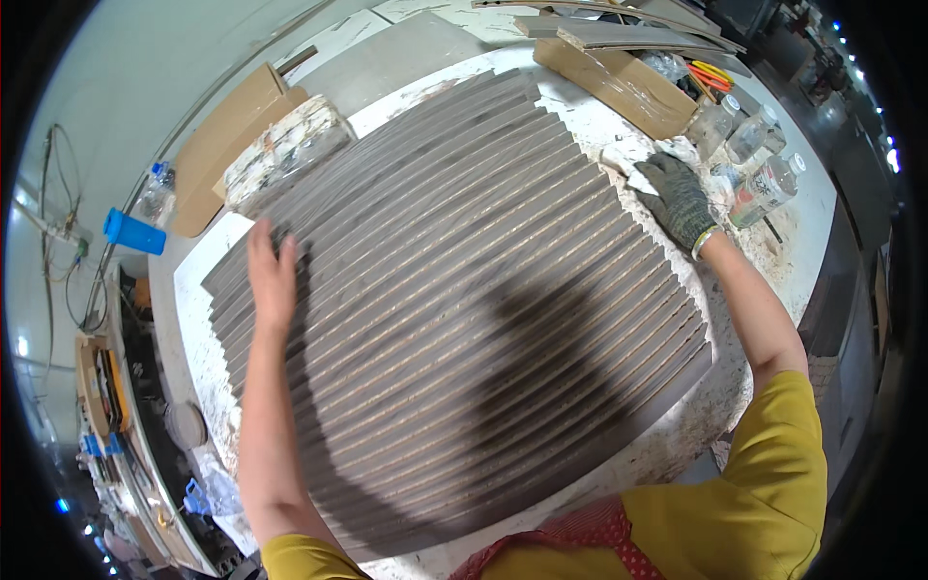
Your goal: The person applies a liquid from a small bottle to a corrugated wood panel and wipes the surface with a cloth.
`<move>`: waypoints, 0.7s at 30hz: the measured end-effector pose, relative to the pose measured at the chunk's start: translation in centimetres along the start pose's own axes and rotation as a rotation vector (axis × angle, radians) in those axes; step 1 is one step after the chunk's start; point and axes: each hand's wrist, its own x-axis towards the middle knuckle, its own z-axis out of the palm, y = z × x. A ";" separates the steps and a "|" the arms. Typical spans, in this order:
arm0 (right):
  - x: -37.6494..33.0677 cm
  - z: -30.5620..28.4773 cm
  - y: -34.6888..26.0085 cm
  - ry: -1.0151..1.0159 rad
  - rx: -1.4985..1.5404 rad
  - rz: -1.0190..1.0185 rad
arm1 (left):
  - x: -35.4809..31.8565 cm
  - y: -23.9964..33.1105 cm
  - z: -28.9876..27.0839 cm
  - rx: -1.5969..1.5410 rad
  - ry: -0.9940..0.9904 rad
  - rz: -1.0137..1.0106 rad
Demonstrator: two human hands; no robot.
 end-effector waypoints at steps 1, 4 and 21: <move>-0.6 0.7 1.2 0.039 -0.058 0.019 | -2.3 2.8 -0.8 -0.057 -0.083 0.002; -0.2 3.4 4.0 0.106 -0.113 0.003 | -11.2 9.6 -4.2 -0.097 -0.357 0.082; 0.5 6.1 18.6 -0.068 -0.075 0.017 | -35.8 18.2 -7.5 0.145 -0.311 0.025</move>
